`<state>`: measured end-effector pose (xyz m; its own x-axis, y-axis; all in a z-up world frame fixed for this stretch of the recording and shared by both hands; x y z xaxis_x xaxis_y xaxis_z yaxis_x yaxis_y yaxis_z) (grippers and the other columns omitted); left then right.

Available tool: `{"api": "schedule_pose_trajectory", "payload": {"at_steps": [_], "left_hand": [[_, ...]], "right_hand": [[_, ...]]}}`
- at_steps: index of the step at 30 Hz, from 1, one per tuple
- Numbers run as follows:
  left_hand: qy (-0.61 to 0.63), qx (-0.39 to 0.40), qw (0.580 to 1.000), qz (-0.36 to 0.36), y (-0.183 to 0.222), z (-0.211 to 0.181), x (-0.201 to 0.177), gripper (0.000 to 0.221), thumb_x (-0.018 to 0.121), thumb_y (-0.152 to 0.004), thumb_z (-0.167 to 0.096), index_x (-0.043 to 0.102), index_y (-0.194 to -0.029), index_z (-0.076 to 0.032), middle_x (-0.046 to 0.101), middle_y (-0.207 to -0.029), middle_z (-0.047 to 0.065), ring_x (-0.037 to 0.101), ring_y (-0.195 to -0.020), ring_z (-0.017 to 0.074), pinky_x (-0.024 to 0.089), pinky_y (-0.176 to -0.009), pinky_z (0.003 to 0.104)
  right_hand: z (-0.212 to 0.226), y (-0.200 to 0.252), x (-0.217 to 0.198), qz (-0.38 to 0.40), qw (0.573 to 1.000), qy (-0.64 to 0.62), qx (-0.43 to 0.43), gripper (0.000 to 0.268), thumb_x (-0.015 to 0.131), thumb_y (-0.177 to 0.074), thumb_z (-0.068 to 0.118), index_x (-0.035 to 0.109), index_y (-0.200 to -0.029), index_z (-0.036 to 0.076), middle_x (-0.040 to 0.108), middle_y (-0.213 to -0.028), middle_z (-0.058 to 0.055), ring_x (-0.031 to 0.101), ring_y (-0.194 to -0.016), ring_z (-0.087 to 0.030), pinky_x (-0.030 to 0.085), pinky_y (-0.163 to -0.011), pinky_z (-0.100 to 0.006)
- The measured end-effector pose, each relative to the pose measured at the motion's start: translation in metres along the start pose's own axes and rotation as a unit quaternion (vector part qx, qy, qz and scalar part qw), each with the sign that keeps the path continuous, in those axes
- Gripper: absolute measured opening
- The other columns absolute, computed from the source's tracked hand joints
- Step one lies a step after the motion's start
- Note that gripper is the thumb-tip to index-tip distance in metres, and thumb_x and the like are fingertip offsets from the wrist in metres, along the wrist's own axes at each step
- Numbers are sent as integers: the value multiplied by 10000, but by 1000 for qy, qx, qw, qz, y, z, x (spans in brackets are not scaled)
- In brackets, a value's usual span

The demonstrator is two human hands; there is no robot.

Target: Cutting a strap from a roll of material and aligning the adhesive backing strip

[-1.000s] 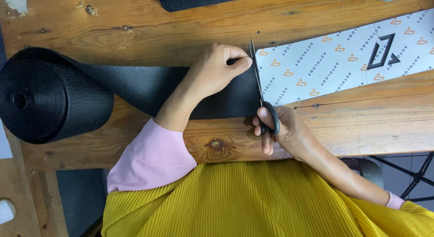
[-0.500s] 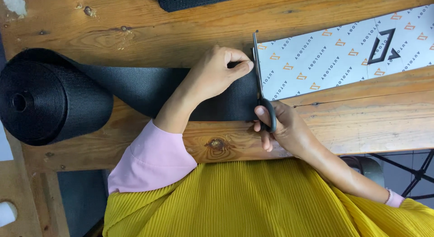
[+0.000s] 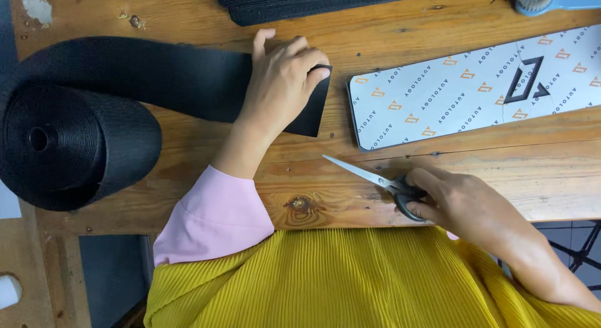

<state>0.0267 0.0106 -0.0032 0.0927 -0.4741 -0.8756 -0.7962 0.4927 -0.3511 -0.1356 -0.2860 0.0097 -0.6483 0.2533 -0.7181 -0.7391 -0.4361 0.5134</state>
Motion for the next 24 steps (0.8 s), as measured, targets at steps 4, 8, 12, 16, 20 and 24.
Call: {"api": "schedule_pose_trajectory", "payload": {"at_steps": [4, 8, 12, 16, 20, 24], "left_hand": [[1, 19, 1000, -21, -5, -2, -2, 102, 800, -969, -175, 708, -928, -190, 535, -922, -18, 632, -830, 194, 187, -1145, 562], [21, 22, 999, -29, -5, 4, 7, 111, 822, -961, -136, 715, -967, -165, 508, -967, -9, 623, -881, 195, 145, -1171, 582], [31, 28, 998, -40, -6, 4, 9, 111, 818, -939, -142, 715, -973, -163, 517, -985, 3, 630, -913, 204, 204, -1149, 589], [30, 30, 998, -46, -7, 3, 10, 97, 783, -945, -148, 698, -990, -164, 521, -1011, 11, 615, -942, 208, 247, -1125, 572], [24, 14, 999, -41, -8, 0, 0, 182, 801, -914, -128, 667, -1031, -166, 527, -1065, 18, 611, -1018, 202, 253, -1136, 589], [-8, 3, 995, -96, 0, -23, -70, 188, 748, -1013, -151, 693, -1184, -96, 559, -1291, 114, 614, -1193, 259, 276, -1151, 592]], "right_hand": [[-3, 2, -13, -92, 987, 127, -34, 452, 691, -872, 431, 544, -1244, 222, 702, -1079, -5, 731, -751, -327, 548, -551, -488], [6, -10, -18, -85, 991, 98, -37, 459, 734, -854, 432, 536, -1196, 200, 758, -1063, 4, 747, -831, -304, 559, -619, -459], [19, -23, -16, -150, 951, 227, -149, 234, 654, -938, 373, 531, -1065, 219, 573, -1010, -8, 641, -559, -292, 479, -392, -445], [24, -38, -17, -148, 932, 251, -214, 216, 583, -970, 354, 556, -1120, 200, 531, -1237, -35, 623, -482, -289, 525, -350, -417], [29, -52, -25, -118, 924, 242, -271, 238, 518, -1004, 304, 560, -1206, 185, 527, -1332, -71, 682, -503, -298, 569, -369, -436], [24, -70, -24, -49, 931, 195, -306, 343, 484, -1017, 433, 555, -1287, 233, 500, -1345, -57, 711, -685, -309, 603, -445, -483]]}}
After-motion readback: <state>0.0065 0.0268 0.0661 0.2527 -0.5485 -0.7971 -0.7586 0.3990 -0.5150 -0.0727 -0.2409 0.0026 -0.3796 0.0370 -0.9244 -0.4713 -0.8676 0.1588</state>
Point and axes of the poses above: each hand's wrist, its own y-axis away from the middle knuckle, its own x-axis out of the palm, z = x × y, the point moved 2 cm from there along -y, towards the middle knuckle
